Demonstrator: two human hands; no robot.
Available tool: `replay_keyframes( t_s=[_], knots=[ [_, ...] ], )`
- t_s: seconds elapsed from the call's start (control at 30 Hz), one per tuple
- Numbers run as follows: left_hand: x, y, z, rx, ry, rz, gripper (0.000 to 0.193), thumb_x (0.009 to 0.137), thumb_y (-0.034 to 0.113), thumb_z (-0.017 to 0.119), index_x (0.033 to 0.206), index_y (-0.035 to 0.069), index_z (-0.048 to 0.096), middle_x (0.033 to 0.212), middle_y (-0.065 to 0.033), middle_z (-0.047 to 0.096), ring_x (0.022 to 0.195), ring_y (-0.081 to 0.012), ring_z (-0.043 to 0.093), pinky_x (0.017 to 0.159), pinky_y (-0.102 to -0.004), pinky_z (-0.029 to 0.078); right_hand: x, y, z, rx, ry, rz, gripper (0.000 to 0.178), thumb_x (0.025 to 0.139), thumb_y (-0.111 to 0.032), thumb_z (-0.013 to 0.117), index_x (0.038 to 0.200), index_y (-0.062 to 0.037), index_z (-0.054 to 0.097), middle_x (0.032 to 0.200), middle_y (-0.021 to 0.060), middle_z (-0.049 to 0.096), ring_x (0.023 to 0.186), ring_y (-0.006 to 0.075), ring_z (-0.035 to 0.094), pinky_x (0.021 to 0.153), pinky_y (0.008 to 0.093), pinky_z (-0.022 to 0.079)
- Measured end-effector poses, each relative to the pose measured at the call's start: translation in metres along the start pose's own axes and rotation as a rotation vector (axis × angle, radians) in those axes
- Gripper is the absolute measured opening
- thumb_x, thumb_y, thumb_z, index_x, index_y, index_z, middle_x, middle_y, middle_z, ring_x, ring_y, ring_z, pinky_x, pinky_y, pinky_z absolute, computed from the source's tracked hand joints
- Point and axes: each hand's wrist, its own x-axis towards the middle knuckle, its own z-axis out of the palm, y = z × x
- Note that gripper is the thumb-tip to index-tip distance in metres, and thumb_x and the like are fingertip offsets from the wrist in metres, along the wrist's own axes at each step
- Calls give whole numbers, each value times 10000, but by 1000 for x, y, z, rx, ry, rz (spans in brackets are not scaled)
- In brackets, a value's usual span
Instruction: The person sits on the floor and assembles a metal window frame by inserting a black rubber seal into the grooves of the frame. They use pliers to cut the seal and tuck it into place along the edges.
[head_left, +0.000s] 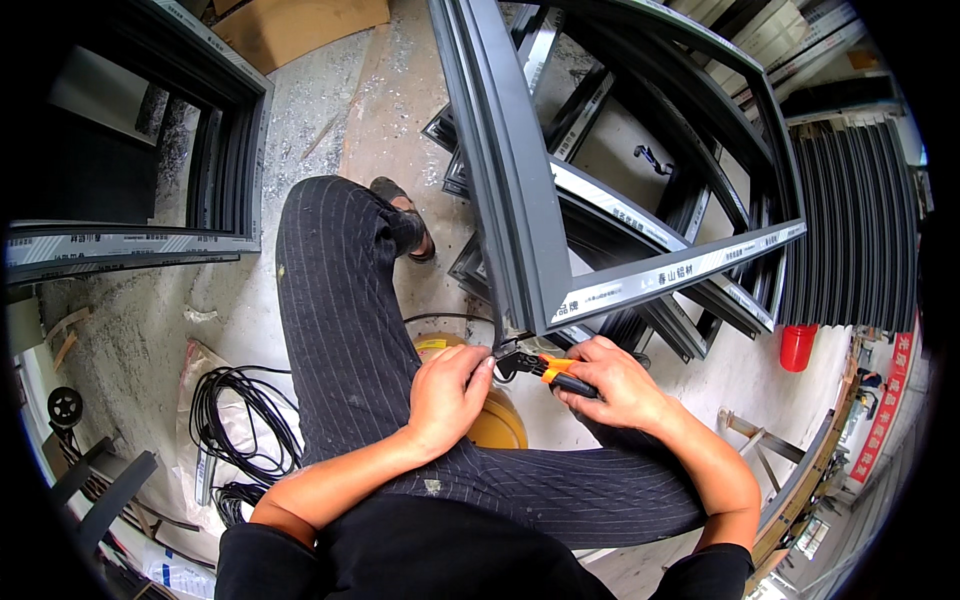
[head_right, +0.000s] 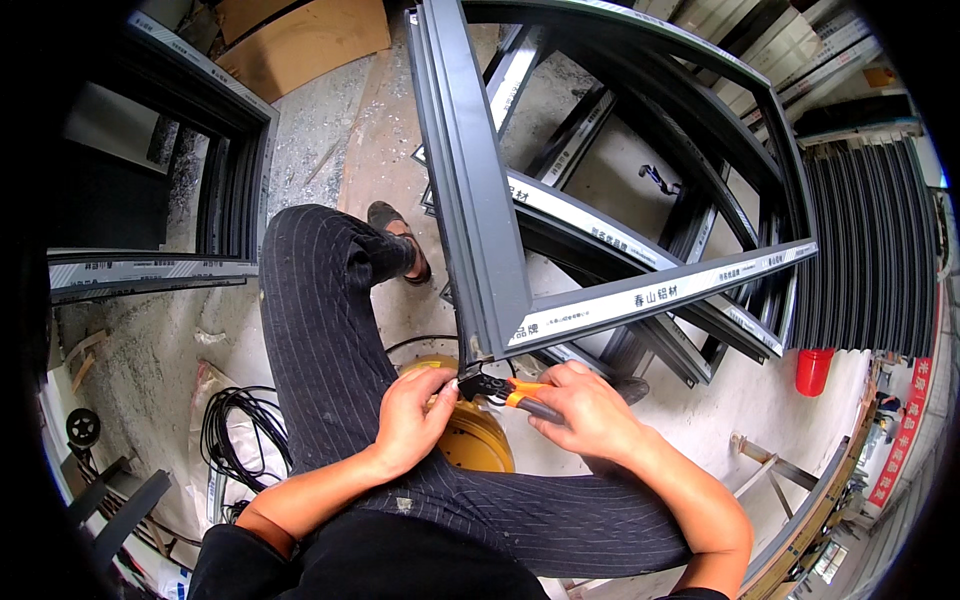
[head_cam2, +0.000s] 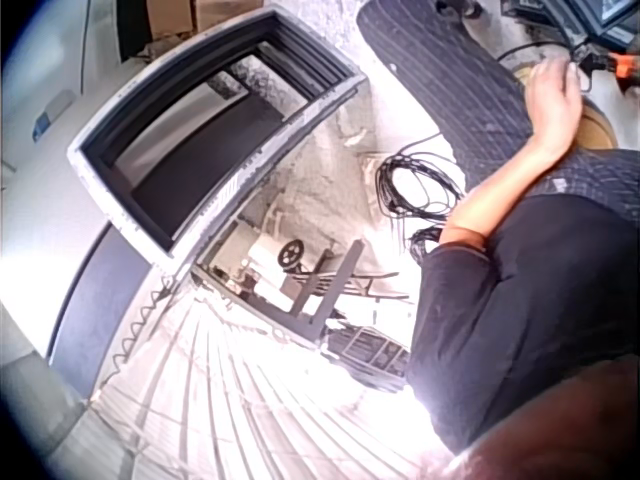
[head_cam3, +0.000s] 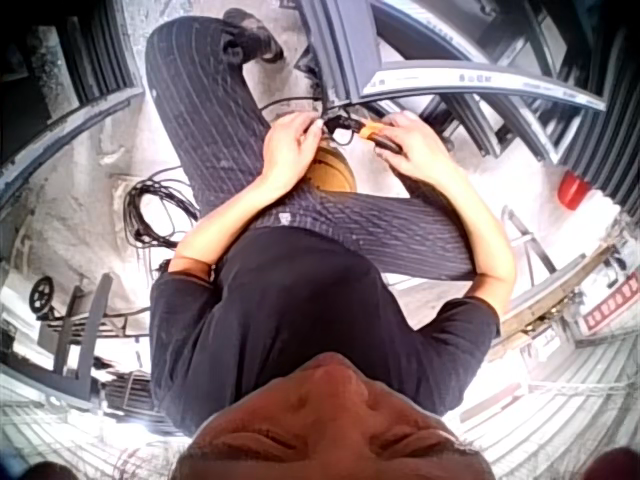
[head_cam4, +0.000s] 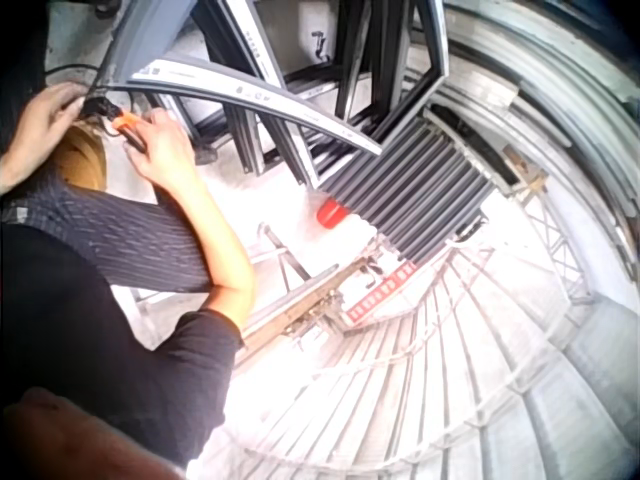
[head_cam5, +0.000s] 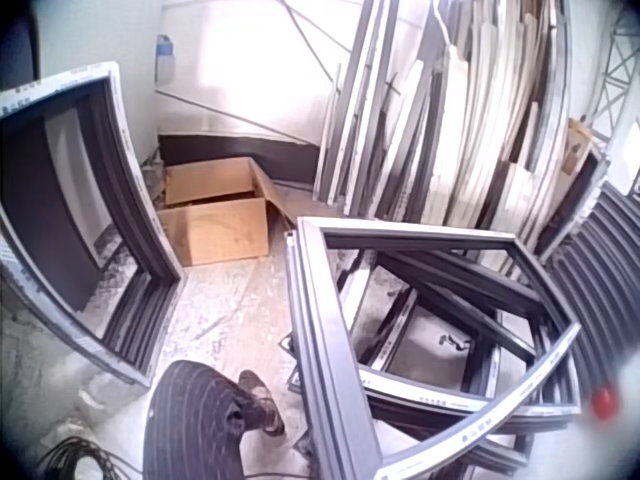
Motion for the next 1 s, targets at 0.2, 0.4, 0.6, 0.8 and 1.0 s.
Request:
replay_keyframes(
  t_s=[0.2,0.4,0.6,0.8,1.0],
  knots=[
    [4,1,-4,45,-21,41,123,869,127,598,878,18,654,751,-125,612,749,-321,589,699,-415,449,1,0,1,13,-6,-10,290,809,-228,710,1010,-19,695,988,135,612,932,295,560,826,375,466],
    [4,-2,-2,45,-8,42,126,860,130,604,873,17,658,755,-130,631,741,-322,609,681,-416,459,1,0,5,-9,27,-9,308,813,-281,714,945,-4,689,893,144,627,854,316,592,778,395,485],
    [5,-1,-1,-29,-20,-68,143,856,144,607,871,13,661,762,-137,642,718,-322,617,675,-403,471,-7,-10,20,-269,208,32,245,728,-247,764,806,-35,669,778,129,594,716,323,589,671,416,491],
    [3,-13,-5,-167,-121,-237,174,884,166,609,910,6,674,779,-113,668,695,-218,639,642,-331,478,-45,-23,7,-426,379,164,232,701,-256,779,816,-78,684,704,106,531,697,303,569,601,411,468],
    [0,-15,9,-586,-220,-387,207,954,172,586,983,-23,649,835,-65,700,740,-95,636,687,-242,498,-113,-76,9,364,-8,206,335,840,-291,726,1002,-1,678,993,159,634,901,311,615,785,376,494]
  ],
)
